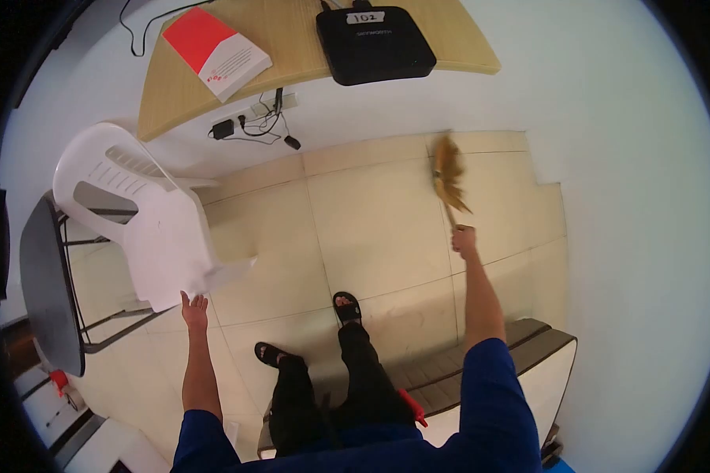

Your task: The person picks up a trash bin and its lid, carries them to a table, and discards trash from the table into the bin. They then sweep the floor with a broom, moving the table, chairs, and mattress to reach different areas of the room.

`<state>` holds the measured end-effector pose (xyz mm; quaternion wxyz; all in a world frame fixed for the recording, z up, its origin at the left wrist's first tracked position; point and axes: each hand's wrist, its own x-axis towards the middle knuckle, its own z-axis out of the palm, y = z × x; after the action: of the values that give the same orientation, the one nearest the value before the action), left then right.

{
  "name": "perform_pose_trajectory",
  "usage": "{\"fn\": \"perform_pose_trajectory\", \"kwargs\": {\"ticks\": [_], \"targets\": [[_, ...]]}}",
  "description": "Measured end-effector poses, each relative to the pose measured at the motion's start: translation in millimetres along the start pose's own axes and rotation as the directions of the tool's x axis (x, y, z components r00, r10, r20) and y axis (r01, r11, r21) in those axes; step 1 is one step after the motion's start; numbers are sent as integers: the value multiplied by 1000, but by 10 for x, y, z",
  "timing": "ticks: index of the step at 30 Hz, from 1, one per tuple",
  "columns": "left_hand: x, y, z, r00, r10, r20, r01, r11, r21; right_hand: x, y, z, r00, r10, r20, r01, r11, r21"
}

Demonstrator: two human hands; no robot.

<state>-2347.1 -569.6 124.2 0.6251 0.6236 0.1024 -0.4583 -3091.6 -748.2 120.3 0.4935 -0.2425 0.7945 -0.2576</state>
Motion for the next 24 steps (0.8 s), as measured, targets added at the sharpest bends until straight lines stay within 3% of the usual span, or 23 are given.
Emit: {"fn": "perform_pose_trajectory", "kwargs": {"ticks": [4,7,10,12,13,16,19,20,22,24], "targets": [[-392,-17,-399,999,0,50,-11,974,228,-488,-45,894,986,-49,157,51,999,-12],[-723,-230,-925,999,-33,10,29,958,284,-907,-103,1195,960,-109,258,165,964,-209],[-1186,-424,-1407,990,-115,-78,134,935,329,-967,3,1303,844,-372,385,534,638,-555],[-1531,-524,-1723,982,-156,-109,182,933,309,-963,34,1270,736,-448,507,673,410,-615],[-1676,-570,-1882,976,-169,-140,204,932,300,-989,3,1252,672,-471,572,729,281,-625],[-2100,-701,-2385,957,-237,-165,272,932,240,-1245,-187,1207,617,-322,718,770,56,-636],[-2456,-870,-2808,932,-230,-279,283,944,169,-1673,-265,1277,727,-68,683,684,148,-714],[-2537,-920,-2939,921,-243,-303,289,950,116,-1821,-228,1315,709,-52,703,701,158,-696],[-2693,-1005,-3272,922,-269,-279,296,954,57,-2153,-115,1437,696,18,718,703,189,-686],[-2789,-1105,-3626,937,-261,-232,279,959,50,-2544,14,1652,746,133,653,600,293,-745]]}}
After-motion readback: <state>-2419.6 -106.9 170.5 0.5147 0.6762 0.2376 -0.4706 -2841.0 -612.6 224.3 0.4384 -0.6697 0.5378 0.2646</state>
